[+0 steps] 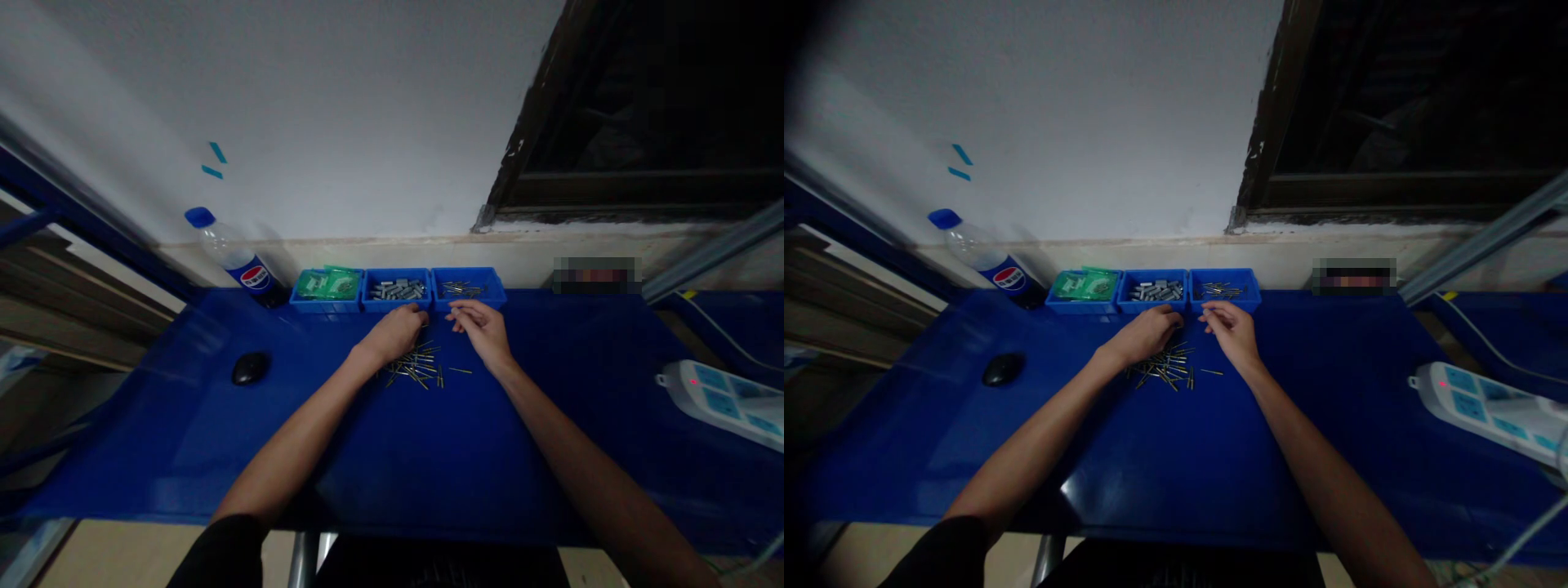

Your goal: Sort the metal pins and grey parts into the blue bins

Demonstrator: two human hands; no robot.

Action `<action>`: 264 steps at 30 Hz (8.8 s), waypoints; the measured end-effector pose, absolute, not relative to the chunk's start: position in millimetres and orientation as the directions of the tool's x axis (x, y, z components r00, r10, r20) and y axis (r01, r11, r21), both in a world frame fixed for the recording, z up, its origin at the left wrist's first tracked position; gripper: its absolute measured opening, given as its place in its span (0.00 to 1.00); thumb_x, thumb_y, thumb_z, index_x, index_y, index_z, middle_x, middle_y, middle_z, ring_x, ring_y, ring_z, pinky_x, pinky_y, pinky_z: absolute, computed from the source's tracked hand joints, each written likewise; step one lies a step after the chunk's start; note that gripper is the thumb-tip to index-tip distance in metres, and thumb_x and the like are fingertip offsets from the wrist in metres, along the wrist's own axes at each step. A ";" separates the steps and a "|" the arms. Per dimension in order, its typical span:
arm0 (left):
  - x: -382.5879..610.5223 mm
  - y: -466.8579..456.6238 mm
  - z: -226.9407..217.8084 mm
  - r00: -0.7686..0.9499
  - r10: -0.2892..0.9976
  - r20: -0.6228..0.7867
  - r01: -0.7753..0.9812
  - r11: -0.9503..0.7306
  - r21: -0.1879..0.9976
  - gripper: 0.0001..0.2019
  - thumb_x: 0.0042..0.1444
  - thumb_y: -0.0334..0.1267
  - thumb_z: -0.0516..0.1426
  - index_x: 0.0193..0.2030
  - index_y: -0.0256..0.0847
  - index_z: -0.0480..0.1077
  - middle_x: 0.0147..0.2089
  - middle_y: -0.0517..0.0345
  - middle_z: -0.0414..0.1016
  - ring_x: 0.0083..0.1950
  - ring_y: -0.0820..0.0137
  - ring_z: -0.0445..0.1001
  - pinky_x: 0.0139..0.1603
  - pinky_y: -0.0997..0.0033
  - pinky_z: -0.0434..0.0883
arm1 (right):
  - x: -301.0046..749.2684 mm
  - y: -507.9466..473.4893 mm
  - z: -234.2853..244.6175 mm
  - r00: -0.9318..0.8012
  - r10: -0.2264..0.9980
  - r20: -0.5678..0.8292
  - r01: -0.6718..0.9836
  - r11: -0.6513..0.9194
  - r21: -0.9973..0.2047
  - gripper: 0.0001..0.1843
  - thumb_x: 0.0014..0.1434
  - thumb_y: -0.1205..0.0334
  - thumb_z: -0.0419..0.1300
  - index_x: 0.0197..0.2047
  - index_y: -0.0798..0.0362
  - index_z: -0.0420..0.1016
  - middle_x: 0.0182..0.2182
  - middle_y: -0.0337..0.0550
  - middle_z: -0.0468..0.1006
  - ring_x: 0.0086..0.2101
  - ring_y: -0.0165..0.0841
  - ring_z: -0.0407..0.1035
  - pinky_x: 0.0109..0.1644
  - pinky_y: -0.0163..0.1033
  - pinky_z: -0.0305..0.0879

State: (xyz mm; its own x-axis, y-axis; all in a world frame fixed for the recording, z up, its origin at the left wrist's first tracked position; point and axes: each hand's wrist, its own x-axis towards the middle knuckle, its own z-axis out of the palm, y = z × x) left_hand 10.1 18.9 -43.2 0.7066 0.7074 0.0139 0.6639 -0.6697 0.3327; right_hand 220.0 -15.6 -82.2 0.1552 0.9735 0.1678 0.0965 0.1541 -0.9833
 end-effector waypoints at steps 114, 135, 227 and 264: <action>-18.9 -21.6 -68.3 0.406 0.889 0.213 0.718 -0.454 0.528 0.19 0.56 0.23 0.58 0.51 0.39 0.80 0.46 0.48 0.81 0.40 0.64 0.79 0.46 0.64 0.78 | 227.0 -33.7 -89.2 0.019 0.906 0.423 0.365 0.387 -0.847 0.14 0.65 0.56 0.66 0.53 0.46 0.81 0.47 0.48 0.86 0.42 0.44 0.80 0.50 0.57 0.77; -42.2 -11.7 -42.0 0.480 0.876 -0.051 0.780 -0.400 0.482 0.16 0.60 0.35 0.62 0.54 0.40 0.80 0.44 0.50 0.85 0.42 0.60 0.83 0.44 0.68 0.76 | 193.7 -7.1 -83.0 -0.646 0.643 0.411 0.625 0.755 -0.199 0.41 0.57 0.28 0.66 0.61 0.50 0.75 0.62 0.59 0.73 0.60 0.55 0.67 0.62 0.60 0.64; -15.7 26.4 3.7 0.660 0.750 0.042 0.658 -0.605 0.448 0.15 0.54 0.26 0.58 0.47 0.39 0.75 0.40 0.56 0.82 0.40 0.69 0.80 0.42 0.72 0.72 | 205.4 -5.7 -90.9 0.054 0.950 0.307 -0.023 0.309 -0.951 0.10 0.59 0.55 0.67 0.43 0.47 0.81 0.32 0.39 0.84 0.28 0.32 0.75 0.37 0.43 0.74; 7.8 2.6 -8.8 0.638 0.692 -0.339 0.769 -0.597 0.230 0.16 0.42 0.18 0.61 0.35 0.41 0.74 0.28 0.63 0.74 0.28 0.71 0.71 0.26 0.73 0.59 | 209.6 -0.4 -96.7 0.241 0.902 0.359 0.052 0.358 -0.932 0.13 0.60 0.56 0.69 0.48 0.45 0.80 0.43 0.44 0.84 0.39 0.38 0.80 0.45 0.49 0.82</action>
State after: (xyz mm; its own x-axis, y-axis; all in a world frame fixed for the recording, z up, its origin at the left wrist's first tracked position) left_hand 7.8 2.6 -8.8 0.6380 0.6916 -0.3386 0.7688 -0.5965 0.2303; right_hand 209.6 -0.4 -96.7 0.2408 0.9016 0.3593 0.0524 0.3575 -0.9324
